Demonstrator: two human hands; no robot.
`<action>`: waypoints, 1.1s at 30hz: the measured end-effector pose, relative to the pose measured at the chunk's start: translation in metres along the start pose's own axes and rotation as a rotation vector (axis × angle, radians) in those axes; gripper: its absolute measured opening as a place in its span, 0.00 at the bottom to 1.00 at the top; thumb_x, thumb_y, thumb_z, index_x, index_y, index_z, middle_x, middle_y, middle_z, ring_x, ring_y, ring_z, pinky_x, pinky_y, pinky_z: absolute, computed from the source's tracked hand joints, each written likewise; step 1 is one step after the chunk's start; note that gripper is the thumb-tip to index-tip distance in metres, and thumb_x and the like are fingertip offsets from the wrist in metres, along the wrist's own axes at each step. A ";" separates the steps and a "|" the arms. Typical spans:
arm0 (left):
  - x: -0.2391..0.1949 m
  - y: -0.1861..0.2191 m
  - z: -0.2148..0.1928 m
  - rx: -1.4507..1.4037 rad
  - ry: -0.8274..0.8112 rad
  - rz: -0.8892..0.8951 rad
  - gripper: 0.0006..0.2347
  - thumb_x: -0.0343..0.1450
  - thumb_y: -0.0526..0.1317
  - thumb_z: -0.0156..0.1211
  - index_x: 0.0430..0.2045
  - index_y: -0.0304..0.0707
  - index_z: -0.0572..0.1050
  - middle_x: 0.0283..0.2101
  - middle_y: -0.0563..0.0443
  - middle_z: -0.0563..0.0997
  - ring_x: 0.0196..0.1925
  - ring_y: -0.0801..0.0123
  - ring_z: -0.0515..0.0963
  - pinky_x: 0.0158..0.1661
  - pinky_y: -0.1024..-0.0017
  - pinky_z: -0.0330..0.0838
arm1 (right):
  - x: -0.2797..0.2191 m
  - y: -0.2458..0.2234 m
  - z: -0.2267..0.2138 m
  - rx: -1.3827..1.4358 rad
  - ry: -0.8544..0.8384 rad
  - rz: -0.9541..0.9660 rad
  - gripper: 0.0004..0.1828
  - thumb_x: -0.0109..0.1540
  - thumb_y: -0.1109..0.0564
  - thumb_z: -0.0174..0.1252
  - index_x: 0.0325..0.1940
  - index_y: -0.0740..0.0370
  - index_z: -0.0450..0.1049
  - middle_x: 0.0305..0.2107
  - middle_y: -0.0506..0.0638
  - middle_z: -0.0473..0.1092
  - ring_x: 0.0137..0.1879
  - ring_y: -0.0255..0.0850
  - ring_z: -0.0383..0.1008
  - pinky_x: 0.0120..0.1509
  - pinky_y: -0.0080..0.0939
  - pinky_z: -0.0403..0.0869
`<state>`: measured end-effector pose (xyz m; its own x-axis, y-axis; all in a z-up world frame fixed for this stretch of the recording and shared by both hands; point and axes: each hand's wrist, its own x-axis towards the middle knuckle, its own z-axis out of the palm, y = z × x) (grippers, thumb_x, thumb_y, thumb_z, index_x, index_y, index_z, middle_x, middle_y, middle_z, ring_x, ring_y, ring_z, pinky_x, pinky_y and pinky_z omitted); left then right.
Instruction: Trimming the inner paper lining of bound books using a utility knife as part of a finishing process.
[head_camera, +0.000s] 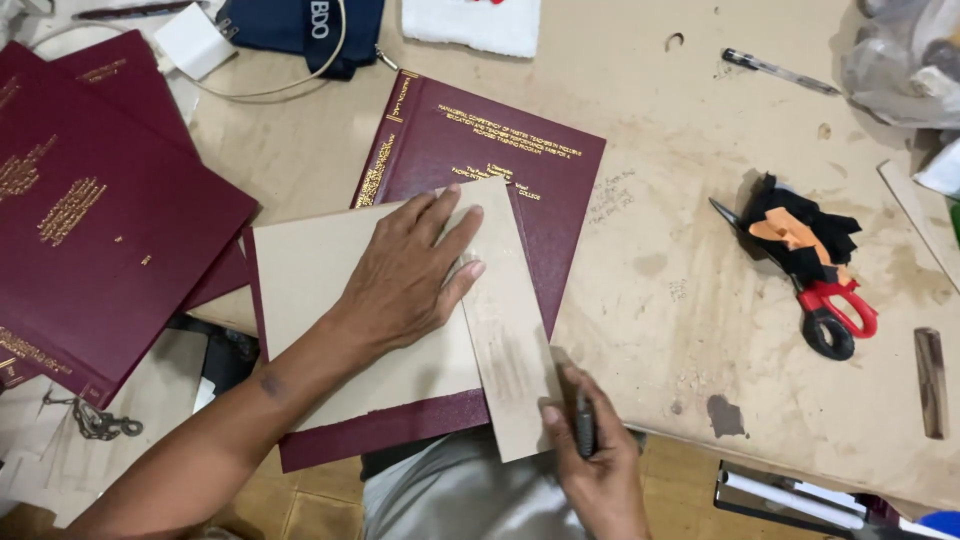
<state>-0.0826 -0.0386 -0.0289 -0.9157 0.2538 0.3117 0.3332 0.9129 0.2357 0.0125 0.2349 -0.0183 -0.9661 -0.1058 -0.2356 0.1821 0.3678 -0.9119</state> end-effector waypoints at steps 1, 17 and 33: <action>-0.001 0.000 0.001 0.001 -0.001 -0.004 0.23 0.76 0.50 0.57 0.64 0.39 0.67 0.68 0.34 0.67 0.66 0.43 0.68 0.55 0.50 0.70 | 0.000 0.004 0.001 0.000 -0.004 0.001 0.30 0.60 0.54 0.61 0.67 0.59 0.70 0.68 0.57 0.67 0.78 0.49 0.61 0.81 0.57 0.55; 0.010 -0.001 -0.004 -0.002 -0.299 -0.076 0.28 0.77 0.58 0.42 0.72 0.47 0.56 0.76 0.42 0.53 0.75 0.45 0.51 0.65 0.43 0.55 | -0.004 0.016 0.003 -0.141 0.057 -0.064 0.22 0.63 0.51 0.59 0.60 0.60 0.75 0.55 0.50 0.79 0.60 0.35 0.78 0.66 0.34 0.73; -0.003 -0.005 0.004 0.022 -0.033 0.063 0.25 0.79 0.52 0.58 0.68 0.42 0.64 0.71 0.40 0.63 0.71 0.41 0.63 0.56 0.43 0.70 | -0.014 0.021 -0.003 0.022 0.021 0.026 0.21 0.65 0.49 0.59 0.61 0.58 0.75 0.35 0.41 0.74 0.37 0.30 0.69 0.46 0.31 0.71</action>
<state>-0.0823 -0.0427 -0.0348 -0.9000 0.3210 0.2948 0.3857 0.9016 0.1957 0.0288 0.2470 -0.0328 -0.9645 -0.0768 -0.2528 0.2114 0.3496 -0.9127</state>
